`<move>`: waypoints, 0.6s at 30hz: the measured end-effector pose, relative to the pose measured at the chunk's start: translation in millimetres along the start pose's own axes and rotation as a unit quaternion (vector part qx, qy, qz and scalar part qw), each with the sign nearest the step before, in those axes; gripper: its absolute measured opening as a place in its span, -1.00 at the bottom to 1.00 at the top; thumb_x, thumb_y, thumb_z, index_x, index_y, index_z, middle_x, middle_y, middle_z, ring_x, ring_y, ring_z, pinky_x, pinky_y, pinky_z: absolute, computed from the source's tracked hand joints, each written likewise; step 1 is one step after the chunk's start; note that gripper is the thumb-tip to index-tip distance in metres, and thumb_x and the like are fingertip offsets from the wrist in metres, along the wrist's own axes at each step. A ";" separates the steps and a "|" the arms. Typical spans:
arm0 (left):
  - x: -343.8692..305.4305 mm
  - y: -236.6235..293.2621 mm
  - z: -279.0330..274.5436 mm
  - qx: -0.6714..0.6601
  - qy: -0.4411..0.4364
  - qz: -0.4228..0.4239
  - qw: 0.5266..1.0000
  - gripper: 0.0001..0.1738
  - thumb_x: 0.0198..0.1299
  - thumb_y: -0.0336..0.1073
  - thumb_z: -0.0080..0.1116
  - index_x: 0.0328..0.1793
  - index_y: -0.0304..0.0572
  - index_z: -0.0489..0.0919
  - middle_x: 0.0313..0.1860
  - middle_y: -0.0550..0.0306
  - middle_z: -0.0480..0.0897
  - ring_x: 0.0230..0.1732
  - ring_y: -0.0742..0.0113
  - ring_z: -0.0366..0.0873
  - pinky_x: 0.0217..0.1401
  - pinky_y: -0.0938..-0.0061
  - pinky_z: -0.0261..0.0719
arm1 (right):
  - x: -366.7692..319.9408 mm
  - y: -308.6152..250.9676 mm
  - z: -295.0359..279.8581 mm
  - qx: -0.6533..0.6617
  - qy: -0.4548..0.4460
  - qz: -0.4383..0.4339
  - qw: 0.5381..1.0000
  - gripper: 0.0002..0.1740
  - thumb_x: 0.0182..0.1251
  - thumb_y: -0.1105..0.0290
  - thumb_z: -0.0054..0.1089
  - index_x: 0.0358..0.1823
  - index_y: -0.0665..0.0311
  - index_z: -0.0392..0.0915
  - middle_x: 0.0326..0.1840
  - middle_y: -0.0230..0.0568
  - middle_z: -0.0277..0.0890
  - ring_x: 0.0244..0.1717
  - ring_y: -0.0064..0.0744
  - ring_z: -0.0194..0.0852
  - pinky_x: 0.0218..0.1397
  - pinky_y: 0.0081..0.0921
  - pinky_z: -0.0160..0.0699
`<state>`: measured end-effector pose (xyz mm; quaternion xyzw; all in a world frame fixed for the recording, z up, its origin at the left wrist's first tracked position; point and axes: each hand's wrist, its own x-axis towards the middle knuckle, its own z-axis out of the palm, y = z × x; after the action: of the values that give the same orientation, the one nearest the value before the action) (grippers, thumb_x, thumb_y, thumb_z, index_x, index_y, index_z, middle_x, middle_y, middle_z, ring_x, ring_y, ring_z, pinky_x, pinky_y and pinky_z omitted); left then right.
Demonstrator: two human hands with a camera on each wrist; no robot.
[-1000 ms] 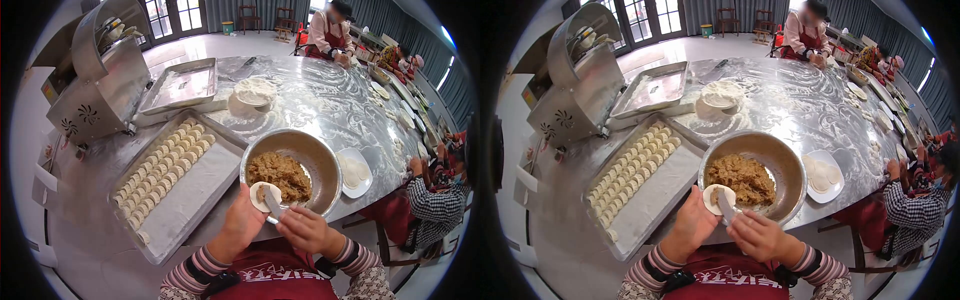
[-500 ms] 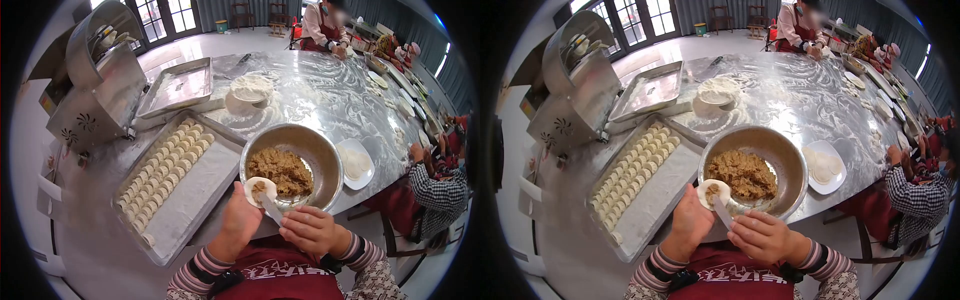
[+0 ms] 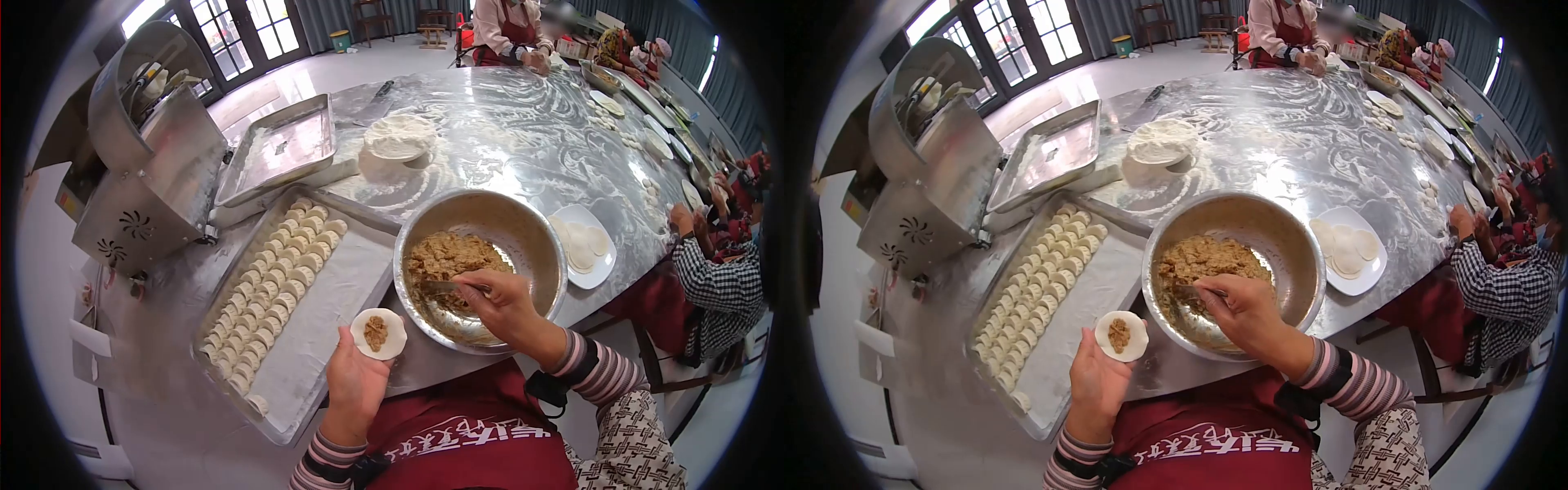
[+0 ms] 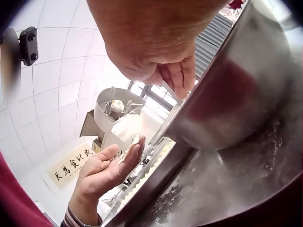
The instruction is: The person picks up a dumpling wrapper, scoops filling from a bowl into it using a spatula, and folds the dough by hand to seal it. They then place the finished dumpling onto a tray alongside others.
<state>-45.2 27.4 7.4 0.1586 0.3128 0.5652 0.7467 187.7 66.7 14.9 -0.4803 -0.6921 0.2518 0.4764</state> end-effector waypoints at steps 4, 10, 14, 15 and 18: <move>-1.0 -1.1 -4.9 0.005 0.008 -0.001 1.000 -0.37 0.52 0.03 -0.42 0.37 -0.45 0.19 0.32 -0.30 0.37 0.36 -0.14 0.35 0.45 0.08 0.30 | 7.2 6.8 7.1 -0.040 -0.033 -0.053 0.997 -0.82 0.25 0.54 0.25 -0.11 0.36 0.66 -0.26 -0.01 0.68 -0.29 -0.33 0.70 -0.22 -0.52 0.62; -0.3 -5.0 -6.4 0.005 0.000 -0.009 1.000 -0.38 0.52 0.02 -0.40 0.36 -0.44 0.20 0.31 -0.28 0.38 0.36 -0.12 0.35 0.44 0.09 0.30 | 2.4 19.5 8.1 0.135 -0.050 0.161 0.976 -0.82 0.36 0.49 0.15 -0.12 0.45 0.62 -0.24 -0.13 0.68 -0.29 -0.29 0.71 -0.21 -0.49 0.67; 2.4 -7.4 -1.8 0.016 -0.005 0.002 1.000 -0.39 0.52 0.03 -0.38 0.36 -0.42 0.22 0.30 -0.21 0.40 0.33 -0.05 0.38 0.41 0.11 0.32 | 3.8 20.8 -13.4 0.296 -0.020 0.245 0.923 -0.77 0.38 0.47 0.13 -0.07 0.52 0.59 -0.26 -0.01 0.67 -0.19 -0.22 0.72 -0.11 -0.43 0.71; 3.1 -7.0 0.6 0.023 -0.009 0.002 1.000 -0.39 0.52 0.03 -0.37 0.36 -0.41 0.22 0.30 -0.19 0.41 0.33 -0.02 0.39 0.40 0.12 0.32 | 2.6 18.7 -19.1 0.343 -0.005 0.288 0.894 -0.77 0.40 0.48 0.10 -0.08 0.54 0.58 -0.22 0.01 0.66 -0.18 -0.22 0.71 -0.07 -0.44 0.72; 6.8 -7.3 4.5 0.021 -0.026 -0.016 0.999 -0.39 0.52 0.04 -0.37 0.36 -0.41 0.22 0.30 -0.16 0.41 0.32 0.03 0.39 0.39 0.13 0.33 | -2.4 2.7 -32.5 0.419 0.014 0.311 0.853 -0.78 0.42 0.50 0.04 -0.08 0.56 0.56 -0.19 0.03 0.65 -0.16 -0.21 0.71 -0.01 -0.40 0.71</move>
<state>-35.7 32.0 4.6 0.1839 0.3080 0.5423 0.7597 218.3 62.2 25.3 -0.4290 -0.3287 0.6460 0.5390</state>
